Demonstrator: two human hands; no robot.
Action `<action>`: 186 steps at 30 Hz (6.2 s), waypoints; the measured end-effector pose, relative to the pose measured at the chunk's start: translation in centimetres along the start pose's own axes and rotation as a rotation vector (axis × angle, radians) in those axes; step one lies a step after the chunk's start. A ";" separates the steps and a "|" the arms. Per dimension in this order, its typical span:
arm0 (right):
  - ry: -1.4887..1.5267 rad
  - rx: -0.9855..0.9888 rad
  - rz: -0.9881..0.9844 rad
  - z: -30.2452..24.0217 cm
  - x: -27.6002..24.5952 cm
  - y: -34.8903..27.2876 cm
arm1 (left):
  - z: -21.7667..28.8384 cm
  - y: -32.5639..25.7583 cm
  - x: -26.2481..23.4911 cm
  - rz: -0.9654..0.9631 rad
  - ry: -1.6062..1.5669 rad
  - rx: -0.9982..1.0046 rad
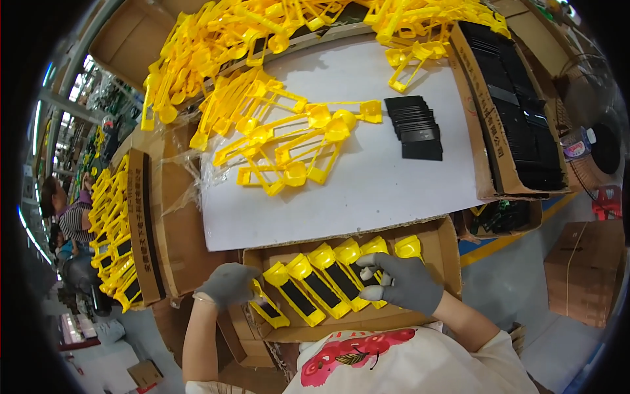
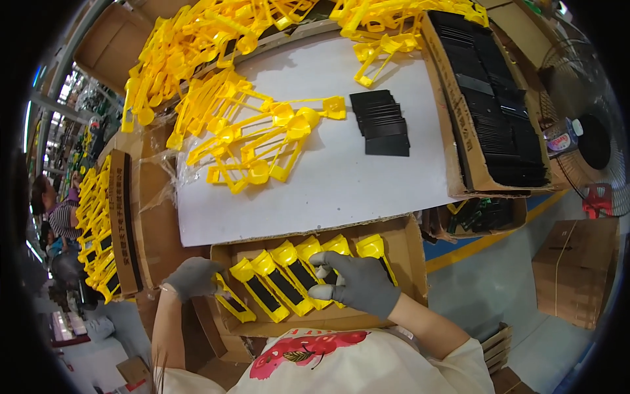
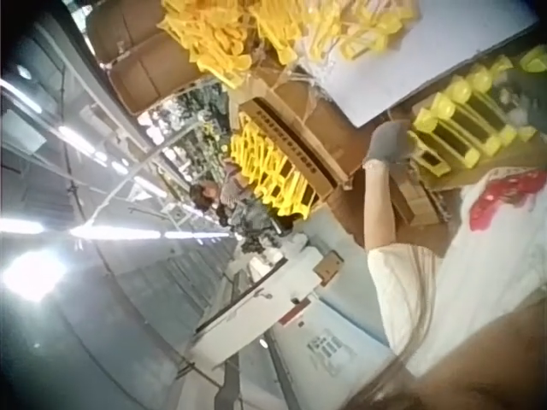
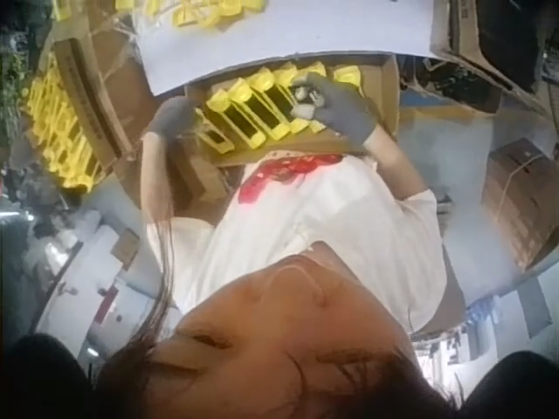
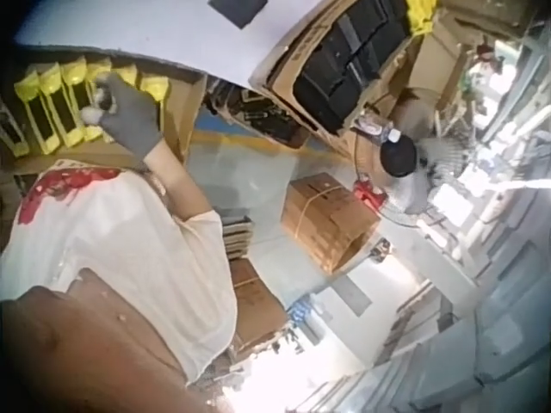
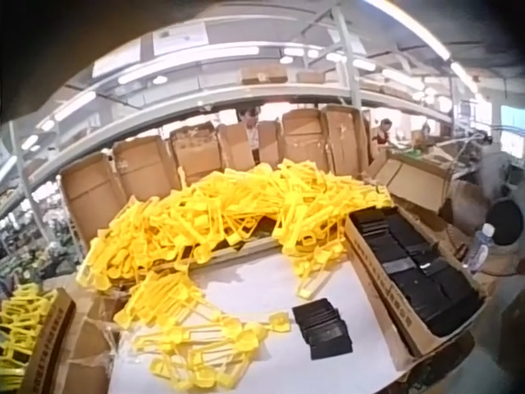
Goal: Assembling solar-powered garden lights by attaching solar panels to yellow plastic housings.
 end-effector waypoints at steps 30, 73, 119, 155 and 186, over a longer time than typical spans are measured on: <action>0.204 -0.070 0.468 -2.1 -11.9 3.8 | -3.1 -2.2 -11.8 1.134 -0.884 0.153; -0.288 -0.150 -0.081 -0.5 2.6 -1.5 | 7.9 -5.3 4.0 0.151 -1.326 0.149; 0.110 -0.167 0.244 -5.6 -5.5 0.7 | 7.9 -0.3 -1.2 0.180 -1.785 0.107; -0.624 -0.225 0.498 -5.6 -3.9 -2.2 | 13.1 -2.3 3.1 0.293 -1.692 0.184; -0.901 -0.111 0.515 0.3 -17.9 7.8 | 8.6 10.9 -11.7 0.814 0.329 0.418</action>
Point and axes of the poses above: each hand's wrist, its own y-axis towards the middle knuckle, its own x-axis out of the palm, z = x × y, the point moved 3 cm from there along y, towards the middle knuckle, and after that the axes turned 7 degrees about -x, right-handed, at the moved point
